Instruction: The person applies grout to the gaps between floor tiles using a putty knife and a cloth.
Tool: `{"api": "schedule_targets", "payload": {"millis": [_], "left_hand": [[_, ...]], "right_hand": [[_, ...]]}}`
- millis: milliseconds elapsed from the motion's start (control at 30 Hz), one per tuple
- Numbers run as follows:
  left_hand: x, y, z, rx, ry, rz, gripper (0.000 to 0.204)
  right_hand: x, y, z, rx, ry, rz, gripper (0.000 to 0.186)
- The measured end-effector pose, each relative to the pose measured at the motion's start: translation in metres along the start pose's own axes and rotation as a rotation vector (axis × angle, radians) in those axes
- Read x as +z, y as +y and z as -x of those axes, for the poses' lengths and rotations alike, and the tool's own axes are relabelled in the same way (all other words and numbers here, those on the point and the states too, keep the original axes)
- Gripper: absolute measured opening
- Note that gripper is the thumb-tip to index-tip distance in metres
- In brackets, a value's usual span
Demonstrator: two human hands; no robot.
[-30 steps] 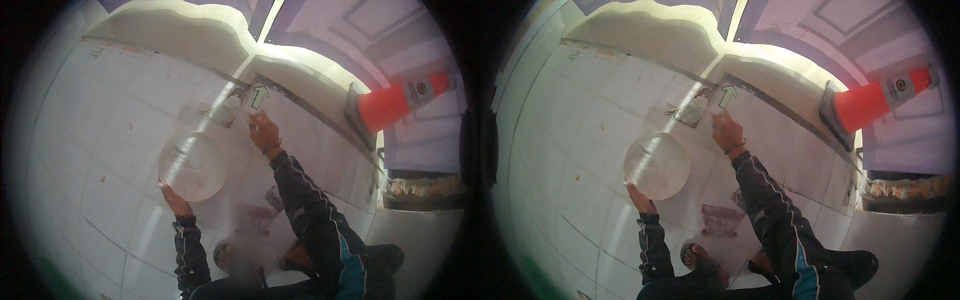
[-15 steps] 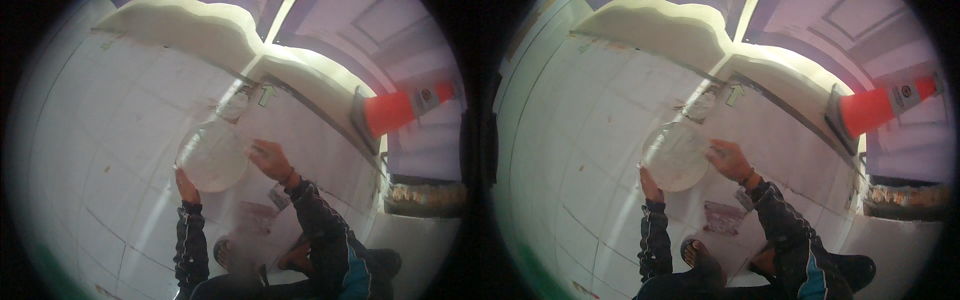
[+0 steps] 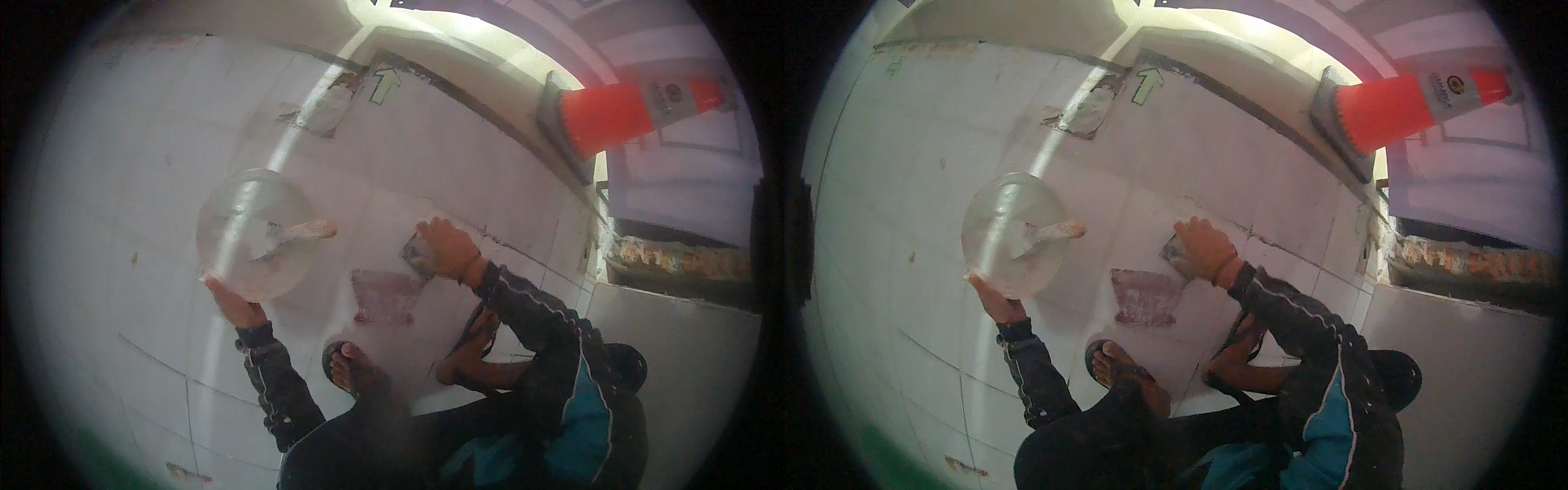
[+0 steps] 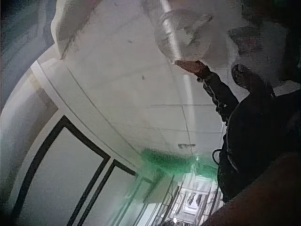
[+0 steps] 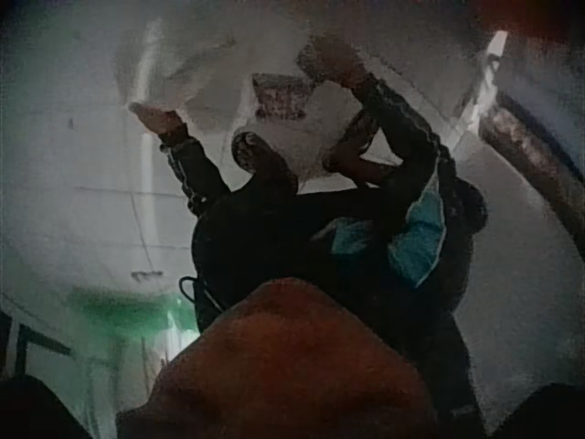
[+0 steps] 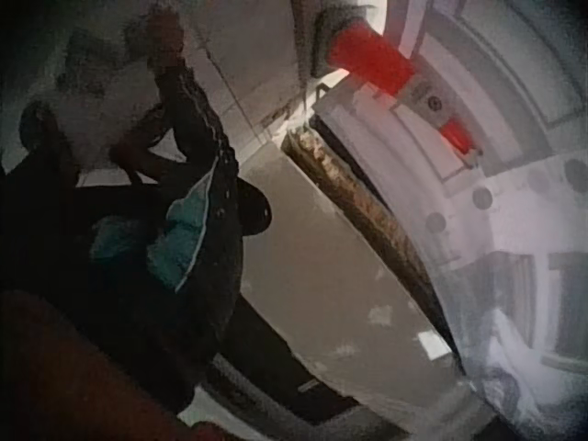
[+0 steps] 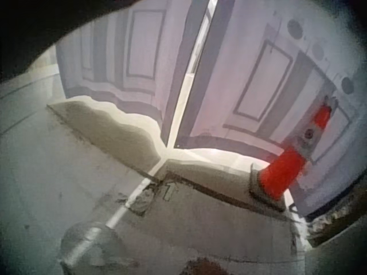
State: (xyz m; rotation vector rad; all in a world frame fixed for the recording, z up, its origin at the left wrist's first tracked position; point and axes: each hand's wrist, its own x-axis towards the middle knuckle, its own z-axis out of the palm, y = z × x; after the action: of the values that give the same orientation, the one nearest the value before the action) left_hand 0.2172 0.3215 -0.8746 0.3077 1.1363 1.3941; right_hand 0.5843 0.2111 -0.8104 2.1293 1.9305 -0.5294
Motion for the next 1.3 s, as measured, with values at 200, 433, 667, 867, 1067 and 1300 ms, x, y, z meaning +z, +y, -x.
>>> {"api": "schedule_targets", "payload": {"millis": [200, 433, 667, 867, 1067, 1300], "left_hand": [[-0.036, 0.012, 0.031, 0.140, 0.013, -0.109, 0.065], [-0.030, 0.027, 0.060, 0.073, 0.110, 0.015, 0.066], [-0.025, 0.025, 0.068, 0.075, 0.049, 0.025, 0.064], [-0.051, 0.019, 0.064, 0.171, 0.008, -0.269, 0.062], [-0.030, 0.033, 0.075, 0.088, 0.065, 0.017, 0.061], [-0.031, 0.038, 0.080, 0.136, 0.062, -0.040, 0.057]], "right_hand": [[0.006, -0.073, 0.054, -0.602, 0.182, -0.182, 0.066], [0.042, -0.084, 0.058, -0.400, 0.085, -0.107, 0.059], [0.043, -0.090, 0.064, -0.359, 0.031, 0.037, 0.063], [0.059, -0.097, 0.065, -0.352, 0.127, 0.062, 0.065], [0.069, -0.092, 0.069, -0.370, 0.193, 0.241, 0.062], [0.053, -0.089, 0.085, -0.372, 0.108, 0.119, 0.058]]}}
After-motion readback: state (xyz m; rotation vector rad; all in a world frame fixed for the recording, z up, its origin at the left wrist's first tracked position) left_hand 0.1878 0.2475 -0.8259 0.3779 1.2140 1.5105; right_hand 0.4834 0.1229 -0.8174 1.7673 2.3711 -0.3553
